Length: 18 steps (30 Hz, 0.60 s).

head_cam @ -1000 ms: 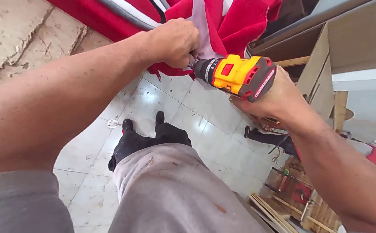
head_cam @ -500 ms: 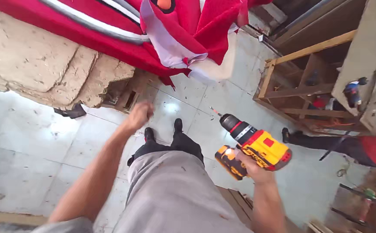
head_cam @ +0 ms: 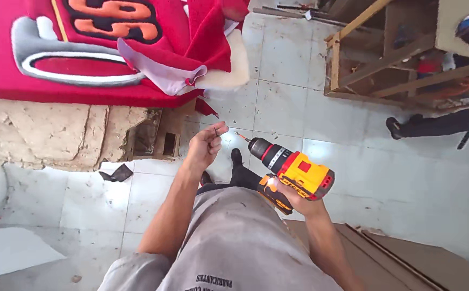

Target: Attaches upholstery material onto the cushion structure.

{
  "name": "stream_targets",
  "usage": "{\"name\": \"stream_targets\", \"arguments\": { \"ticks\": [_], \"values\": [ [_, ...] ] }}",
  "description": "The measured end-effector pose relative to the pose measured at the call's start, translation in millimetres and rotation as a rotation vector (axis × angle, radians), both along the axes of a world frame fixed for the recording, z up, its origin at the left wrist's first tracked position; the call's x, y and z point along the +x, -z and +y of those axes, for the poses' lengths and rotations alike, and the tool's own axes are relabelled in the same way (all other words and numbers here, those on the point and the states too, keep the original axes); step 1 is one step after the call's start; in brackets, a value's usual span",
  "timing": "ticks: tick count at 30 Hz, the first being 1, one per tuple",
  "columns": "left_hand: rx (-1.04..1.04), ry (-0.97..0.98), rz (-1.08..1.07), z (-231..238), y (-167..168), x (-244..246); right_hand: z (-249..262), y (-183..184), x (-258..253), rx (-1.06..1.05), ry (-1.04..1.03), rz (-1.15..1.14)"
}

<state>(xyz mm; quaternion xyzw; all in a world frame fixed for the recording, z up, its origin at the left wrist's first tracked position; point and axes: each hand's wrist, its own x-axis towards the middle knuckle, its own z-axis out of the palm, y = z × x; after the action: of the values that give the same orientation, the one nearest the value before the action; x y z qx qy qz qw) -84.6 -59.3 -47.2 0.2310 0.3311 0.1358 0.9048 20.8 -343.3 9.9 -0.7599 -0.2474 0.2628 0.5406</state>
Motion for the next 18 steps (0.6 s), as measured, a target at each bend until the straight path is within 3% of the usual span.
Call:
{"name": "stream_targets", "arguments": {
  "ticks": [7, 18],
  "values": [
    [-0.085, -0.171, -0.233, -31, -30, 9, -6, 5, -15, 0.097, 0.0, 0.023],
    [0.037, -0.11, -0.265, -49, -40, 17, -1, 5, -14, 0.118, -0.002, 0.037]
  ]
}}
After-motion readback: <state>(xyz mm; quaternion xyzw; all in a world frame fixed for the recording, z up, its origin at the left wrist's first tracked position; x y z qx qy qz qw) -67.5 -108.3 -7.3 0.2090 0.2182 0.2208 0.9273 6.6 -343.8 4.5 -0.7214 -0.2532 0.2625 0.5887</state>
